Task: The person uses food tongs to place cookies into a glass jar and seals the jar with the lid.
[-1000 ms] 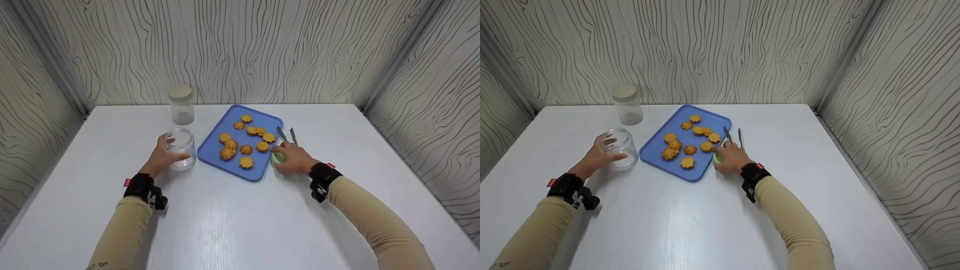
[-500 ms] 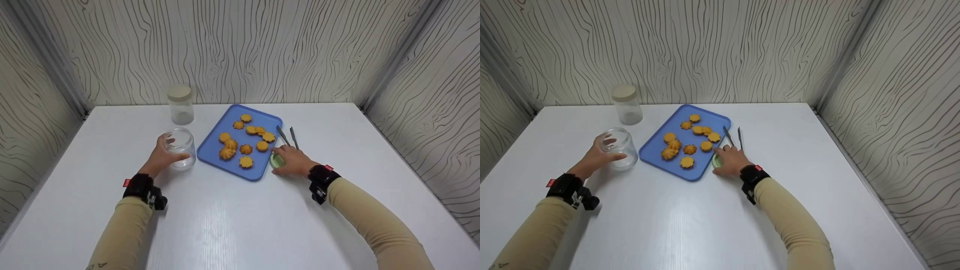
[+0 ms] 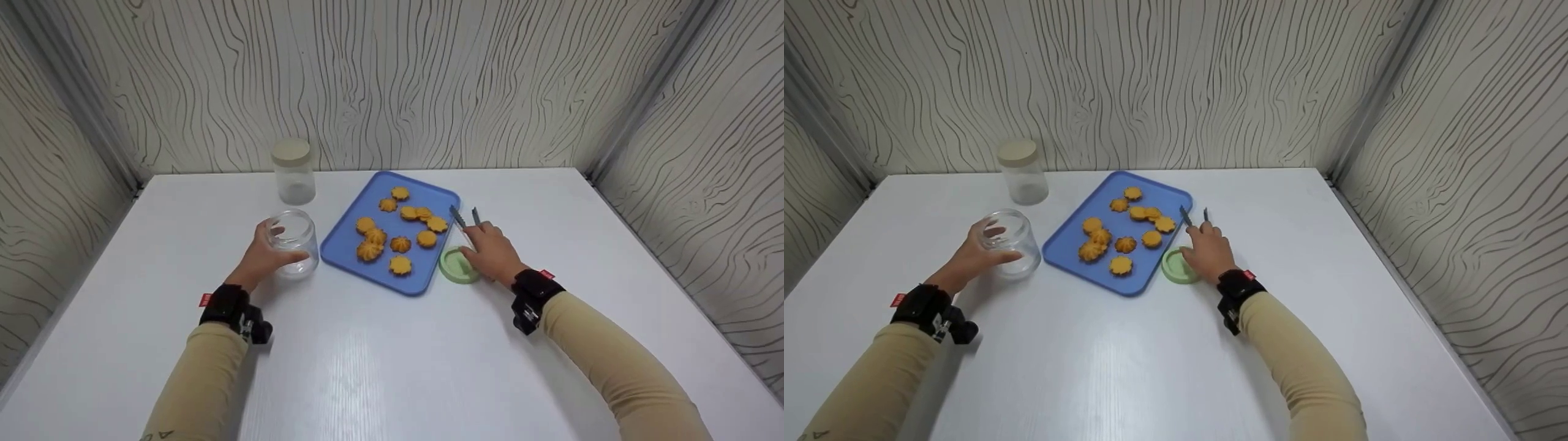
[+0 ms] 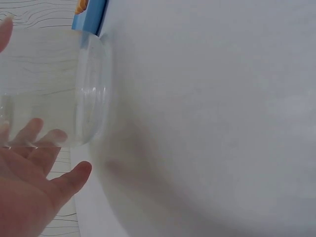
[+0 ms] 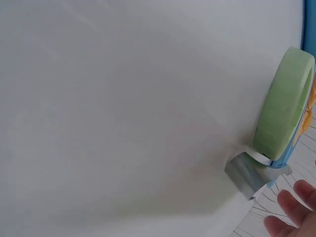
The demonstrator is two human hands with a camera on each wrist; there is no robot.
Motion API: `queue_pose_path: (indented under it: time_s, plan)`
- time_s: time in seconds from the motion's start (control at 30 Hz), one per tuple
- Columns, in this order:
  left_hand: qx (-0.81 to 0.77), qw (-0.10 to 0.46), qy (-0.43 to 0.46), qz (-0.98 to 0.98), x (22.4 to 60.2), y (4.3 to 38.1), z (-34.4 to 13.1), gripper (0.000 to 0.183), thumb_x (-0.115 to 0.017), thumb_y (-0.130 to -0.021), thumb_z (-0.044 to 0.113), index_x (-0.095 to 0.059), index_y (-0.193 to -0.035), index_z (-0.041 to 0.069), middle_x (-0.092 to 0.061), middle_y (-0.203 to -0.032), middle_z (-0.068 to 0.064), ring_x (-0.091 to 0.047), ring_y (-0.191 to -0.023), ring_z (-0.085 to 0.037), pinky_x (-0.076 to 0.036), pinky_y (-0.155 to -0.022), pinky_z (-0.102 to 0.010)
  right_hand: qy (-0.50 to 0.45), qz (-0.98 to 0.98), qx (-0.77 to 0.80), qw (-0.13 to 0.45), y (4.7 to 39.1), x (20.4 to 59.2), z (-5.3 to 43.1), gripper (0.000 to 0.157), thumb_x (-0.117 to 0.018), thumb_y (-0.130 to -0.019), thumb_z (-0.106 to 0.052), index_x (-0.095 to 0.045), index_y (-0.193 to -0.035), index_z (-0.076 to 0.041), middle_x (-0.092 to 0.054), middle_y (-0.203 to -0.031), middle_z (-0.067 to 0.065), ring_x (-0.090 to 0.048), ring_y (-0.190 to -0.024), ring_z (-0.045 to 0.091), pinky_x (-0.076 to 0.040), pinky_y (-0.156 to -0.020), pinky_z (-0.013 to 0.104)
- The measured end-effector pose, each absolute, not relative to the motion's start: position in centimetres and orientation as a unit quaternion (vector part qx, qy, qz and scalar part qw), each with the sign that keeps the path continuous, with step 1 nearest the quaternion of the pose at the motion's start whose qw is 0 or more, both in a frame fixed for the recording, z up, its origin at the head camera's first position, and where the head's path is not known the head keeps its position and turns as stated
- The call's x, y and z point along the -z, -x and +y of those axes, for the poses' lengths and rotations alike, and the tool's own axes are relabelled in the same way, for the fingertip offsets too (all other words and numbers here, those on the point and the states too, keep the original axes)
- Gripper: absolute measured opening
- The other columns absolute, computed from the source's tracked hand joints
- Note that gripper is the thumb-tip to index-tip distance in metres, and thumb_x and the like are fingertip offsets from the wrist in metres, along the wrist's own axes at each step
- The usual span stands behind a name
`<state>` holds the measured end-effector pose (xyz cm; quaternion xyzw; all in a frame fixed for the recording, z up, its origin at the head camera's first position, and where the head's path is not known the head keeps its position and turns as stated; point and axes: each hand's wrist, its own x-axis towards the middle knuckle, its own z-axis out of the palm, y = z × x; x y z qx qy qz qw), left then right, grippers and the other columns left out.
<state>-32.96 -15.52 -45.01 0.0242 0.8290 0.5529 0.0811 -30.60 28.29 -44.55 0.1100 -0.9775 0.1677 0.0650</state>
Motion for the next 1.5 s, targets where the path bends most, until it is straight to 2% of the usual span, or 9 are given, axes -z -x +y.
queue_pose_path:
  time_s: [0.43,0.7,0.9,1.2,1.5]
  plan:
    - [-0.557,0.075,-0.023,0.827,45.0,32.8,-15.5,0.107,-0.083,-0.076,0.019,-0.009,-0.150,0.000,-0.028,-0.152,-0.024,-0.027,-0.140,-0.036,-0.021,-0.114,-0.046,-0.007,-0.984,-0.168,0.058,30.7,45.0,29.2,0.046,-0.059,-0.095,-0.025,-0.052,-0.127,0.008,-0.051,-0.105,0.026,-0.054,-0.095,0.041,-0.048,-0.076,0.052]
    - [-0.561,0.082,-0.025,0.823,44.7,32.7,-15.6,0.106,-0.081,-0.078,0.018,-0.005,-0.150,-0.001,-0.026,-0.153,-0.023,-0.024,-0.141,-0.036,-0.019,-0.115,-0.047,0.035,-0.983,-0.177,0.017,30.9,45.2,29.7,0.057,-0.058,-0.096,-0.030,-0.045,-0.132,0.013,-0.052,-0.114,0.033,-0.054,-0.105,0.046,-0.046,-0.086,0.054]
    - [-0.564,0.086,-0.022,0.821,44.6,32.6,-15.6,0.104,-0.080,-0.079,0.017,-0.005,-0.150,-0.001,-0.026,-0.153,-0.023,-0.023,-0.141,-0.036,-0.018,-0.115,-0.046,0.036,-0.984,-0.176,0.003,30.7,45.1,29.6,0.057,-0.057,-0.097,-0.029,-0.045,-0.131,0.015,-0.054,-0.113,0.033,-0.054,-0.104,0.046,-0.046,-0.087,0.054]
    - [-0.563,0.086,-0.021,0.822,44.8,32.7,-15.5,0.106,-0.082,-0.078,0.019,-0.007,-0.150,0.000,-0.026,-0.153,-0.022,-0.023,-0.141,-0.035,-0.018,-0.115,-0.046,0.033,-0.986,-0.161,0.017,31.0,45.4,29.7,0.044,-0.055,-0.096,-0.023,-0.052,-0.117,0.016,-0.057,-0.103,0.031,-0.057,-0.097,0.046,-0.048,-0.080,0.054]
    - [-0.562,0.087,-0.021,0.822,44.8,32.7,-15.5,0.106,-0.082,-0.078,0.019,-0.007,-0.150,0.000,-0.026,-0.153,-0.022,-0.023,-0.141,-0.035,-0.018,-0.115,-0.046,0.038,-0.987,-0.157,0.018,31.1,45.8,30.2,0.035,-0.055,-0.095,-0.023,-0.058,-0.091,0.011,-0.057,-0.087,0.024,-0.057,-0.080,0.039,-0.048,-0.069,0.051]
